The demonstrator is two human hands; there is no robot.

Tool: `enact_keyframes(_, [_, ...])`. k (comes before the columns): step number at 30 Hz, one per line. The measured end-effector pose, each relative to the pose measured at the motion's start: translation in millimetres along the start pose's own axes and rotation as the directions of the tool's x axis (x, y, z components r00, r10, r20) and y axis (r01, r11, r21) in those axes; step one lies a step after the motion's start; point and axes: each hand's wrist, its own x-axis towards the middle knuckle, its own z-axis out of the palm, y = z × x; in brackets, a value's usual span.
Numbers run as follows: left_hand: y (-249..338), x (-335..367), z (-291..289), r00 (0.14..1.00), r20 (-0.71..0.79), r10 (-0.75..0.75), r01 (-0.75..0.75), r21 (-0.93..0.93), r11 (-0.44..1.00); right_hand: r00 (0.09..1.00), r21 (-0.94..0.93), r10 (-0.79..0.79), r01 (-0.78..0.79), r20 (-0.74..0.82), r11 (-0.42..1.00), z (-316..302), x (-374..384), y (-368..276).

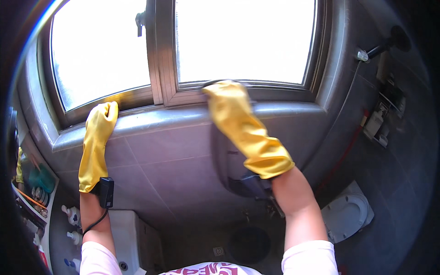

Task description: Cleaning the bathroom sink and window using a rag and cleaning spray.

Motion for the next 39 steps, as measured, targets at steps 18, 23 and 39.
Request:
enact_keyframes(18, [7, -1, 8, 1.000, 0.008, -0.028, 0.028, -0.061, 0.998, 0.931, 0.200, 0.028, -0.107, 0.364, 0.974, -1, 24, -37])
enact_keyframes(23, [9, 2, 7, 0.999, 0.033, -0.026, 0.026, 0.012, 1.000, 0.843, 0.072, 0.371, -0.429, 0.390, 0.900, -24, 29, -48])
enact_keyframes(39, [11, 0, 5, 0.997, 0.063, -0.044, 0.049, -0.079, 0.996, 0.964, 0.029, 0.134, -0.145, 0.231, 0.989, 3, 11, -30])
